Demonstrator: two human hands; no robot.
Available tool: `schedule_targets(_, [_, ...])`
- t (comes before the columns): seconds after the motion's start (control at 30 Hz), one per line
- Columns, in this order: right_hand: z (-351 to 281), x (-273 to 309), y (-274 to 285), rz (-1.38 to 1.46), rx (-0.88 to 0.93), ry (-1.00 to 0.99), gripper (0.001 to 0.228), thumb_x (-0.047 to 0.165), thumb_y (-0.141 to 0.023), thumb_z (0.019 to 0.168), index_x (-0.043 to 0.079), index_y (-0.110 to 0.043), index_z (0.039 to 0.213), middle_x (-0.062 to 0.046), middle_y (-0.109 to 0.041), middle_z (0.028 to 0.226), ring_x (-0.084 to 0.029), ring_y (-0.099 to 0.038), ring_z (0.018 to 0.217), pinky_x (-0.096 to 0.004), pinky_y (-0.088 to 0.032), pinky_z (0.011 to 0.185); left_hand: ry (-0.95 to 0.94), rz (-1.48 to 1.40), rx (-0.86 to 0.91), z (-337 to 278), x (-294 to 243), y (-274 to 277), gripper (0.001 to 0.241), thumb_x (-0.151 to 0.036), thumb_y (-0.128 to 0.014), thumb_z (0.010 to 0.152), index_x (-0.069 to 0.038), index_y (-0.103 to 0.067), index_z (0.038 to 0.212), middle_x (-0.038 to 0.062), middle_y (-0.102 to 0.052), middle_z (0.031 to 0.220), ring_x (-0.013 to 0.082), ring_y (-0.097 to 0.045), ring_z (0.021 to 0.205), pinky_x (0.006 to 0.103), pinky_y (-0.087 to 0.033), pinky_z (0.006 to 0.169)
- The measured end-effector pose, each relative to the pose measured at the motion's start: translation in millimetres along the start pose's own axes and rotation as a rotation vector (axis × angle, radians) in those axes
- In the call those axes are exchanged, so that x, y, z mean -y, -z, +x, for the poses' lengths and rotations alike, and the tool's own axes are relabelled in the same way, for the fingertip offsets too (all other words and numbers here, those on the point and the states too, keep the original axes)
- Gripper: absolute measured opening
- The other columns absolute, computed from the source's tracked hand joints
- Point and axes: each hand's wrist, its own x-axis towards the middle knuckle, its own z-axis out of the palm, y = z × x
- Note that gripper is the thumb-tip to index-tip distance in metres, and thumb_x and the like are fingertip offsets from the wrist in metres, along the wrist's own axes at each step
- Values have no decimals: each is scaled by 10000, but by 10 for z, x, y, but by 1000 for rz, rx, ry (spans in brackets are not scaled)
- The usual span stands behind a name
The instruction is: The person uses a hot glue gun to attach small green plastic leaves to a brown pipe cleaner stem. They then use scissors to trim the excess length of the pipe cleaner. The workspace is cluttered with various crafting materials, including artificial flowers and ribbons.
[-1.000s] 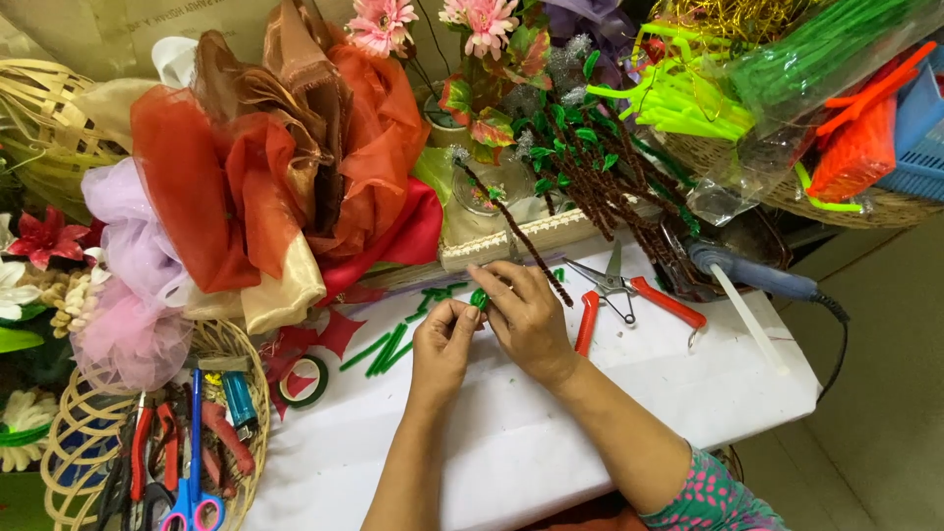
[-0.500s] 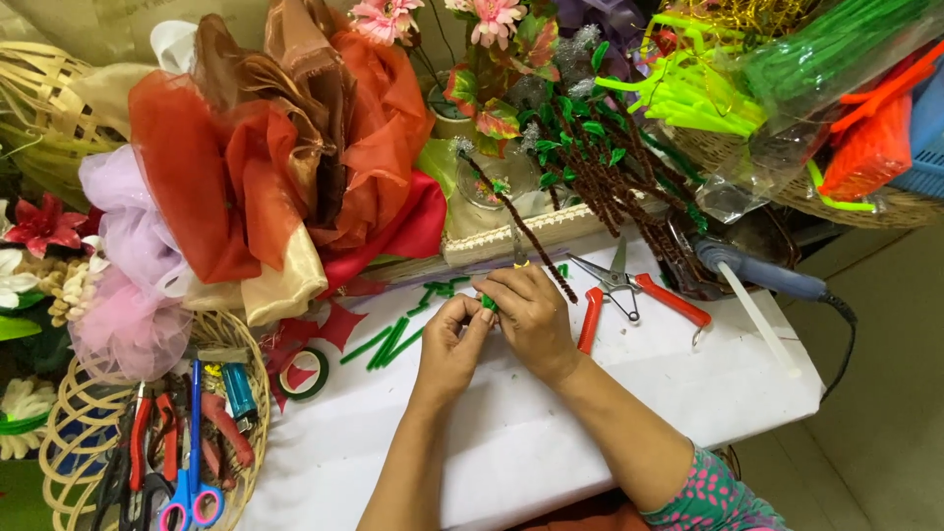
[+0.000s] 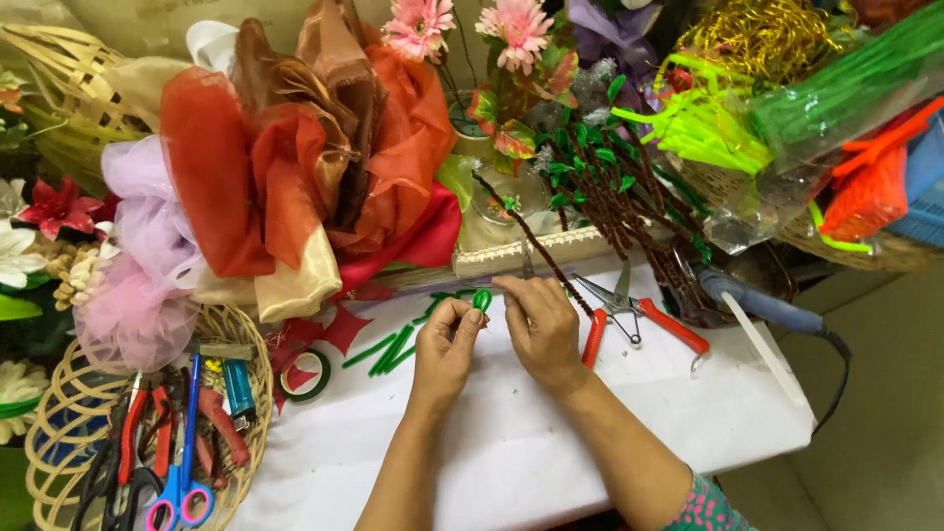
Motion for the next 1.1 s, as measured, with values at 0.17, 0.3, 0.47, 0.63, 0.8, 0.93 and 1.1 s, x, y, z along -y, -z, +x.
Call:
schedule_targets(0.17, [-23,0,-5,53,7,-80,174,17,-549,905,79,-667,1017,-65,-671,789,-242,-600,646,-330,-504,616,-5,21,-29,1,96,35,144,-144,-656,901,-32,-654,811,72,-625,724,129,-541,720,291,-480,696])
schedule_targets(0.3, [42,65,61,75,4,-78,178,65,-601,909,64,-661,1076,-67,-601,657,-231,-553,587,-312,-489,568,-8,5,-15,18,84,37,120,-115,-703,864,-29,-650,799,62,-603,717,126,-534,708,288,-482,689])
schedule_targets(0.47, [58,49,4,67,24,89,341,16,-671,824,72,-660,1160,-75,-641,902,-244,-592,737,-340,-506,663,-3,-46,20,13,105,15,119,-104,-727,848,-31,-658,784,47,-603,702,110,-541,694,270,-487,676])
schedule_targets(0.63, [39,24,5,72,61,155,313,4,-652,826,102,-700,1119,-88,-636,939,-256,-601,767,-339,-507,692,49,-116,61,16,57,6,144,-111,-701,870,-22,-662,764,34,-601,675,94,-520,680,256,-481,652])
schedule_targets(0.8, [3,-19,-6,8,44,180,234,44,-658,847,142,-738,1043,-57,-639,945,-221,-606,753,-301,-528,659,76,-68,108,14,12,14,197,-123,-612,930,-28,-657,763,55,-605,649,104,-505,667,257,-448,632])
schedule_targets(0.93, [32,11,-5,17,46,165,270,28,-643,847,137,-732,1077,-61,-633,932,-222,-608,750,-306,-532,658,103,-49,148,38,34,33,230,-117,-545,956,-30,-643,767,64,-615,658,127,-523,687,277,-457,657])
schedule_targets(1.1, [121,92,99,470,290,-216,318,-8,-613,836,36,-682,1143,-127,-670,1020,-238,-650,905,-354,-521,789,70,-41,195,44,-34,132,236,-157,-498,982,-32,-627,829,80,-600,707,150,-518,740,299,-446,712])
